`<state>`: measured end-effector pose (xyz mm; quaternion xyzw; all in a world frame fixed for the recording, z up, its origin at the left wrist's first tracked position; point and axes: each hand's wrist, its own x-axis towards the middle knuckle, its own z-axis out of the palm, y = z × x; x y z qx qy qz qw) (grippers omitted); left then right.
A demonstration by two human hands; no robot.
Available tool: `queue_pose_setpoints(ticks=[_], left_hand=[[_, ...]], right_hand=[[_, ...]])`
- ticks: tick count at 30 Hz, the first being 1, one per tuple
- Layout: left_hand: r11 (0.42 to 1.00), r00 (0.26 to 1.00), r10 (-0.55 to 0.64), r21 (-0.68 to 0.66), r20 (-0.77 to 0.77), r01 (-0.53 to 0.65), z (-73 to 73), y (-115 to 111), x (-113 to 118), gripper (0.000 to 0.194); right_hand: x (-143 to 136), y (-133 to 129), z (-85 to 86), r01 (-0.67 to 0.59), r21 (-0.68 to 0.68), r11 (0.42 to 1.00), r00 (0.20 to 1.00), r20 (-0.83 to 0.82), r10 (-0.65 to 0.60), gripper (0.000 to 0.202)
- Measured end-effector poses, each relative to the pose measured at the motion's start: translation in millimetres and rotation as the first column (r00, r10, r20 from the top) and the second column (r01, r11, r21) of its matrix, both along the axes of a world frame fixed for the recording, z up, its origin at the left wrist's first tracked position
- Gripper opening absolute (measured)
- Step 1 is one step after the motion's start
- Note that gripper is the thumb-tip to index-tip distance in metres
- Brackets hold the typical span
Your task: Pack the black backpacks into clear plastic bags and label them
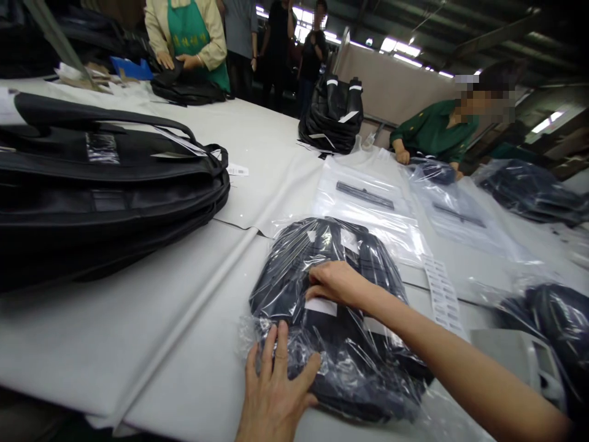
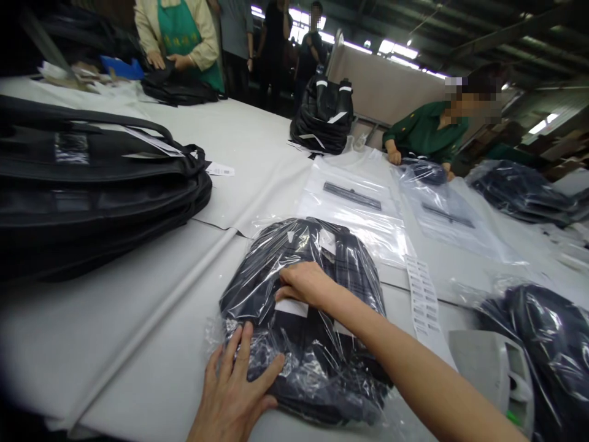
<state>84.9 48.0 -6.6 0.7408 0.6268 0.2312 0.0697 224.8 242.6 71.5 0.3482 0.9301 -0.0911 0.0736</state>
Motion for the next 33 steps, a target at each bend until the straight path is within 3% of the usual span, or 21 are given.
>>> queue_pose_setpoints(ticks=[2, 4, 7, 9, 11, 13, 15, 16, 17, 19, 22, 24, 27, 29, 31, 33], left_hand=[[1.0, 1.0, -0.012, -0.007, 0.024, 0.012, 2.7, -0.2, -0.9, 0.061], [0.999, 0.998, -0.041, -0.01, 0.042, 0.041, 5.6, -1.5, -5.2, 0.058], [0.987, 0.983, -0.162, 0.006, 0.091, 0.162, 9.8, -3.4, -21.1, 0.043], [0.984, 0.971, -0.177, 0.049, 0.157, 0.172, 11.3, -2.2, -35.3, 0.041], [0.996, 0.978, -0.053, 0.085, 0.2, 0.037, 10.3, 1.9, -47.9, 0.041], [0.995, 0.974, 0.076, 0.044, 0.214, -0.087, 6.0, 7.9, -57.2, 0.045], [0.996, 0.962, 0.061, -0.085, 0.267, -0.039, -0.1, 14.6, -65.3, 0.049], [0.988, 0.946, 0.037, -0.154, 0.323, 0.014, -2.8, 18.2, -70.1, 0.049], [0.978, 0.92, 0.04, -0.205, 0.39, 0.044, -4.5, 22.3, -75.6, 0.048], [0.96, 0.836, 0.149, -0.281, 0.528, 0.006, -3.6, 33.2, -88.3, 0.053], [0.888, 0.608, 0.39, -0.457, 0.691, -0.05, 8.9, 58.8, -103.0, 0.066], [0.817, 0.5, 0.469, -0.573, 0.728, 0.068, 20.4, 80.1, -104.2, 0.074], [0.703, 0.397, 0.508, -0.634, 0.764, 0.321, 32.3, 108.6, -95.0, 0.075], [0.598, 0.323, 0.547, -0.631, 0.772, 0.495, 35.0, 119.4, -86.9, 0.064], [0.504, 0.295, 0.579, -0.618, 0.76, 0.603, 36.2, 122.1, -80.1, 0.047], [0.479, 0.302, 0.585, -0.621, 0.753, 0.621, 39.9, 119.1, -75.1, 0.035]], right_hand=[[9.7, -20.2, 14.8, 0.059, 0.037, 0.998, 0.993, -0.1, -0.055, 0.022], [12.0, -53.0, 18.6, 0.043, -0.03, 0.999, 0.977, -0.208, -0.048, 0.022], [2.9, -103.6, -1.9, -0.018, -0.16, 0.987, 0.952, -0.305, -0.032, 0.021], [-5.9, -123.2, -20.7, 0.032, -0.165, 0.986, 0.943, -0.322, -0.084, 0.02], [-10.5, -127.5, -29.5, 0.081, -0.196, 0.977, 0.92, -0.363, -0.149, 0.021], [-5.5, -121.2, -22.6, 0.073, -0.306, 0.949, 0.88, -0.428, -0.205, 0.023], [13.2, -112.9, -4.6, 0.143, -0.378, 0.915, 0.809, -0.488, -0.328, 0.026], [28.0, -110.4, 4.9, 0.235, -0.377, 0.896, 0.755, -0.51, -0.413, 0.028], [45.9, -109.5, 12.7, 0.36, -0.35, 0.865, 0.686, -0.529, -0.5, 0.031], [87.6, -111.9, 17.9, 0.615, -0.263, 0.744, 0.533, -0.557, -0.637, 0.035], [146.4, -118.0, -3.1, 0.815, -0.246, 0.525, 0.355, -0.504, -0.788, 0.044], [170.6, -119.1, -26.7, 0.824, -0.364, 0.434, 0.269, -0.423, -0.865, 0.049], [181.0, -115.6, -53.2, 0.778, -0.527, 0.341, 0.175, -0.34, -0.924, 0.055], [179.1, -112.3, -58.8, 0.758, -0.592, 0.273, 0.089, -0.32, -0.943, 0.06], [177.1, -109.4, -57.2, 0.702, -0.682, 0.204, -0.005, -0.292, -0.956, 0.062], [177.5, -107.4, -53.0, 0.597, -0.787, 0.157, -0.083, -0.254, -0.964, 0.061]])
